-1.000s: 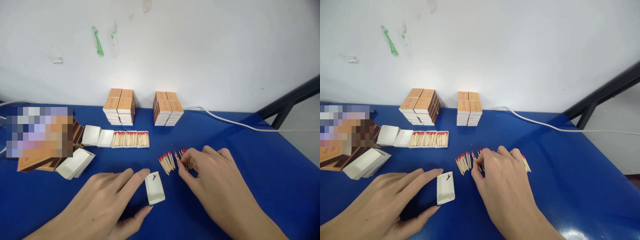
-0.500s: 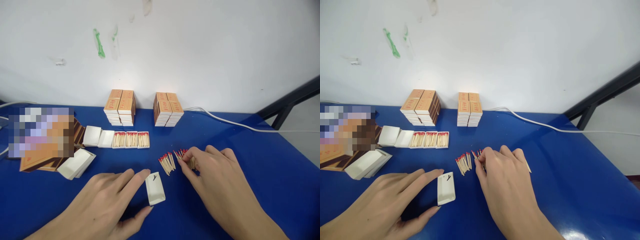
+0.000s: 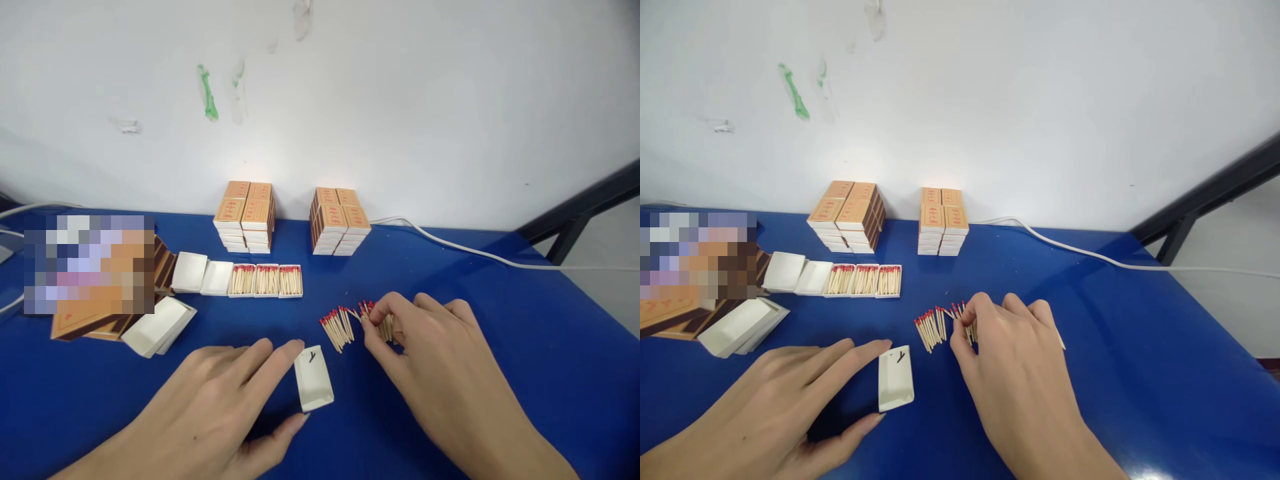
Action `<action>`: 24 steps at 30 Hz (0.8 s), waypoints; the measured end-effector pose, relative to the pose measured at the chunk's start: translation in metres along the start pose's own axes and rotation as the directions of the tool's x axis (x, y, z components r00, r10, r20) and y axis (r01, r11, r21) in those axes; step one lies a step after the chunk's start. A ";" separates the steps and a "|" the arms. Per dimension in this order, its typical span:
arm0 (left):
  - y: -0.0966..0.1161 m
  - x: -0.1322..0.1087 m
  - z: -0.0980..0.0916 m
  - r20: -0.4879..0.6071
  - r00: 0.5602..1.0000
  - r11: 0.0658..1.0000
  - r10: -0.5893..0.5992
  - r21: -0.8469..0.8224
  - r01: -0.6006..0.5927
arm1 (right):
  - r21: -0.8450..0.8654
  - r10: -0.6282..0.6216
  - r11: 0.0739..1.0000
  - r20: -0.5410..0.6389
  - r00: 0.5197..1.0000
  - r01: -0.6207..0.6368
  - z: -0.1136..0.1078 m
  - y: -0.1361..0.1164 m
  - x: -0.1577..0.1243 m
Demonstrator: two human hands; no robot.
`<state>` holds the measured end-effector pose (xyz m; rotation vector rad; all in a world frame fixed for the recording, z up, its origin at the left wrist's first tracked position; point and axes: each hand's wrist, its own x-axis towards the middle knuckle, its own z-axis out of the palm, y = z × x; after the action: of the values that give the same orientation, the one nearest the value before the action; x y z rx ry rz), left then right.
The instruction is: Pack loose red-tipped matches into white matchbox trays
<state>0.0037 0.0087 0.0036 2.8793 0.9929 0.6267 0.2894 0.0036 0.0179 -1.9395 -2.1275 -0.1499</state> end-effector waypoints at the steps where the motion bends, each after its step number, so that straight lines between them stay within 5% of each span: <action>1: 0.000 0.000 0.000 -0.005 1.000 1.000 0.000 0.000 0.000 | 0.026 0.014 1.000 0.006 1.000 -0.014 -0.001 -0.001 0.000; 12: 0.001 0.005 -0.002 -0.007 1.000 1.000 0.017 0.002 -0.017 | 0.247 0.005 0.969 0.090 0.996 -0.027 0.001 -0.016 0.007; 24: 0.000 0.007 0.000 -0.001 1.000 1.000 0.019 0.004 -0.019 | 0.206 -0.010 0.978 -0.036 0.999 0.017 0.002 -0.016 0.009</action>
<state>0.0082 0.0130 0.0059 2.8954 0.9686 0.6286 0.2720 0.0110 0.0194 -1.7911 -2.0450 0.0345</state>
